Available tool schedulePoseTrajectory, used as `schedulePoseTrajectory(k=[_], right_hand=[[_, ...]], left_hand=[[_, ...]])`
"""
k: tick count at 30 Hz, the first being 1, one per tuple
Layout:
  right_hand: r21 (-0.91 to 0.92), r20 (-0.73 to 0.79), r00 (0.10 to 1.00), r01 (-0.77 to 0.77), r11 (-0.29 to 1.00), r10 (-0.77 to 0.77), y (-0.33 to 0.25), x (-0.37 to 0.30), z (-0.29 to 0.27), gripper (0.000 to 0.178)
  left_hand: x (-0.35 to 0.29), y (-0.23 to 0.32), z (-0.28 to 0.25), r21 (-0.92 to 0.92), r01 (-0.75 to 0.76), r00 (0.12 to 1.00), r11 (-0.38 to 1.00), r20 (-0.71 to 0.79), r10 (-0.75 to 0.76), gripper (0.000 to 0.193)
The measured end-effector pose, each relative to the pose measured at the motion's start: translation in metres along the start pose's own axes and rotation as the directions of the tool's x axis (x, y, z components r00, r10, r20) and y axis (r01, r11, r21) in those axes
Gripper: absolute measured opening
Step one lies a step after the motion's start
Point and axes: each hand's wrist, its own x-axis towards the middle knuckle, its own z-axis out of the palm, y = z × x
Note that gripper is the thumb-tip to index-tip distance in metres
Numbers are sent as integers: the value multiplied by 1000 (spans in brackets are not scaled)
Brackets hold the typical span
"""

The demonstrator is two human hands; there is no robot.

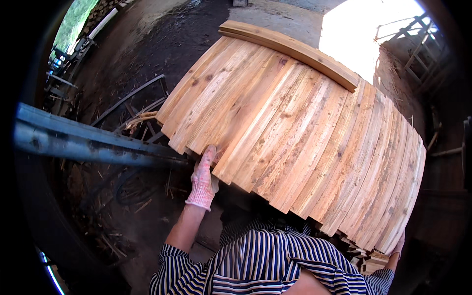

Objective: The person stacks wooden planks and boards in a lumber yard. They pick up pieces of wood from a large pile and arrange them into a neat stack on a pallet, occasionally adjusting the alignment of the boards.

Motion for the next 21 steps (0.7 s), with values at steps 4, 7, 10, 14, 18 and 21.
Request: schedulePoseTrajectory(k=[4, 7, 10, 14, 18, 21], right_hand=[[-314, -242, 860, 368, 875, -449, -126, -19, 14, 60], [-63, -330, 636, 723, 688, -698, -331, -119, 73, 58], [-17, -134, 268, 962, 273, -954, -495, -216, 185, 64], [-172, 148, -67, 981, -92, -987, -663, -290, 345, 73], [-221, 426, 39, 973, -62, -904, -758, -236, 443, 85], [-183, 645, 22, 975, -126, -764, -792, -222, 457, 81]], left_hand=[[-13, 9, 7, 47, -16, 1000, 999, 4, 16, 70], [-4, 6, -4, 105, 1, 998, 994, 57, -7, 70], [3, 6, -18, 132, -4, 997, 991, 83, -7, 72], [6, 37, -52, 318, 85, 927, 944, 323, -192, 68], [14, 127, -105, 660, 59, 726, 749, 487, -486, 64], [46, 219, -114, 586, -38, 750, 809, 552, -365, 51]])
